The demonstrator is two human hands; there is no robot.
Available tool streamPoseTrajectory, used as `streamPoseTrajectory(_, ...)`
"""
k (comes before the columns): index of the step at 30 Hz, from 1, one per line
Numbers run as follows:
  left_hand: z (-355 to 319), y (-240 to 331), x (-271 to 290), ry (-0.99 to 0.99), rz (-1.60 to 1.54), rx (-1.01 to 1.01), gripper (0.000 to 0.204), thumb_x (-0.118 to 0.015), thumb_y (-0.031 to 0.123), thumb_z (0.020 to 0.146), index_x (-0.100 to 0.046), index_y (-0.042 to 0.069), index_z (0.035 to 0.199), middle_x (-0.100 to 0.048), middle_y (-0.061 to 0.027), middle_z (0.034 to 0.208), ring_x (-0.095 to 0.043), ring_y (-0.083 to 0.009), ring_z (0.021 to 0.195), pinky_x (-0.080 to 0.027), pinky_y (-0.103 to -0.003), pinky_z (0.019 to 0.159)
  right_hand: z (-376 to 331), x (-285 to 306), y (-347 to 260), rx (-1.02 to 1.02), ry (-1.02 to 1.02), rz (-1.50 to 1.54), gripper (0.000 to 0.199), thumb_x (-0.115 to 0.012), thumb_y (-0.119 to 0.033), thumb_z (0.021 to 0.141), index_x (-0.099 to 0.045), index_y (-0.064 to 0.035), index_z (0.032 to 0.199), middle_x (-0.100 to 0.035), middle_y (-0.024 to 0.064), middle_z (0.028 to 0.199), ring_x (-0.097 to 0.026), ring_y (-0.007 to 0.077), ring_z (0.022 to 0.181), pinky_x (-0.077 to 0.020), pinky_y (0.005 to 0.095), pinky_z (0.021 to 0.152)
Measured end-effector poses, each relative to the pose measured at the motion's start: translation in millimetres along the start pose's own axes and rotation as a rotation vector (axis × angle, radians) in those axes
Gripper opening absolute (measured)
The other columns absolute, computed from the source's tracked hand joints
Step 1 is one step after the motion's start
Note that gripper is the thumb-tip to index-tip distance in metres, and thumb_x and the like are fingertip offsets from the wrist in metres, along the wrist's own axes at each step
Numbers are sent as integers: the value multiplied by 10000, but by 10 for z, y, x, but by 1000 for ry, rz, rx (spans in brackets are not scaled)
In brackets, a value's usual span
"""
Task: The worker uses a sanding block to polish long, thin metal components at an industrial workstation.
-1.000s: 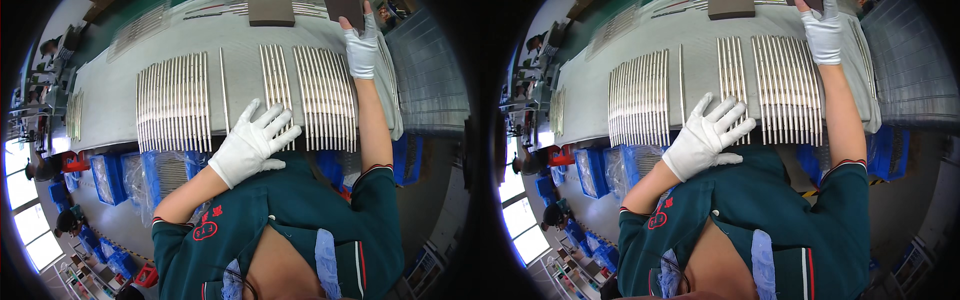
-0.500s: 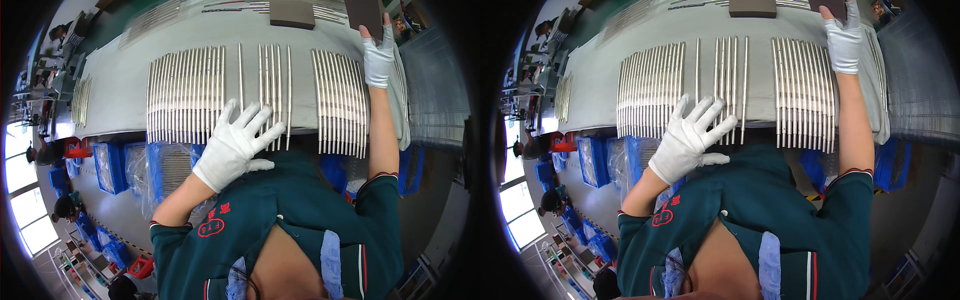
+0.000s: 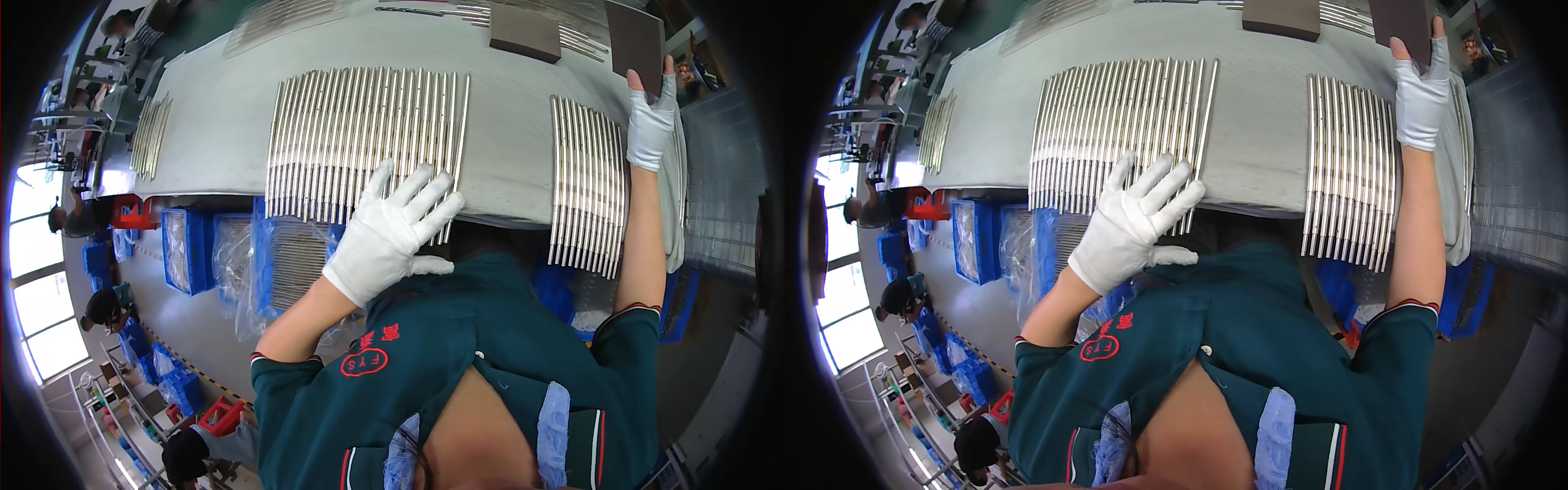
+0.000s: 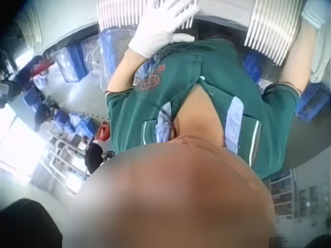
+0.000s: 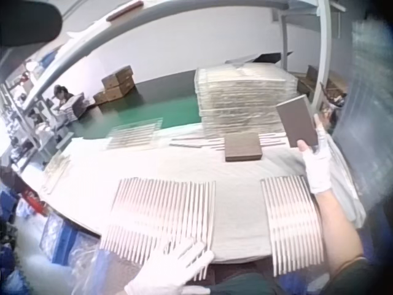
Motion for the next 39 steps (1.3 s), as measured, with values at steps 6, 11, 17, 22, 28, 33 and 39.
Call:
streamPoseTrajectory(6,5,-39,8,26,9,30,914,-768,568,619,-502,104,1360,-533,-143,1344,-481,-348,1285,-320,-592,1070,14,-13,-19,2,-3,6,712,-742,-150,893,-377,-114,1504,-635,84,1234,-607,130,1064,-457,248,957)
streamPoseTrajectory(11,133,-38,-49,80,-6,-12,942,-676,693,584,-533,156,1344,-529,-149,1354,-474,-374,1279,-332,-541,1082,-17,-30,8,-23,-10,35,682,-720,-206,913,-379,-74,1489,-609,115,1279,-605,156,1113,-470,274,973)
streamPoseTrajectory(17,169,-112,-94,87,28,31,955,-636,709,591,-532,151,1359,-527,-183,1344,-461,-406,1285,-339,-528,1078,-31,-31,114,61,-17,9,711,-738,-190,899,-373,-88,1501,-543,98,1365,-553,153,1172,-434,274,997)
streamPoseTrajectory(22,154,-164,-91,138,103,40,910,-659,682,627,-544,114,1329,-534,-180,1320,-475,-386,1267,-329,-521,1081,-99,-166,-186,-165,-219,899,779,-749,-87,825,-376,-98,1509,-511,181,1388,-546,250,1168,-452,315,968)
streamPoseTrajectory(28,357,180,-40,50,38,-107,887,-695,618,678,-513,79,1359,-523,-202,1333,-462,-379,1288,-310,-534,1093,69,-92,222,3,70,-59,722,-733,-132,855,-389,-55,1485,-568,195,1320,-532,273,1211,-401,350,1047)
streamPoseTrajectory(33,754,599,-251,-86,-83,-312,868,-709,567,732,-441,117,1424,-451,-166,1419,-402,-348,1355,-274,-548,1129,133,-33,313,-18,151,89,690,-712,-128,886,-377,-21,1479,-572,157,1308,-534,230,1189,-414,322,1029)
streamPoseTrajectory(39,953,825,-385,-49,-204,-443,768,-726,504,751,-459,209,1409,-446,-145,1428,-389,-342,1369,-287,-582,1114,142,-2,236,-156,187,294,679,-696,-106,900,-366,-26,1488,-556,119,1321,-527,199,1176,-416,294,1024)
Point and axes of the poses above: each hand's wrist, its own z-axis towards the middle knuckle, its own x-axis out of the back of the hand, y = z × x, the point moved 5 cm from there along z, towards the middle knuckle
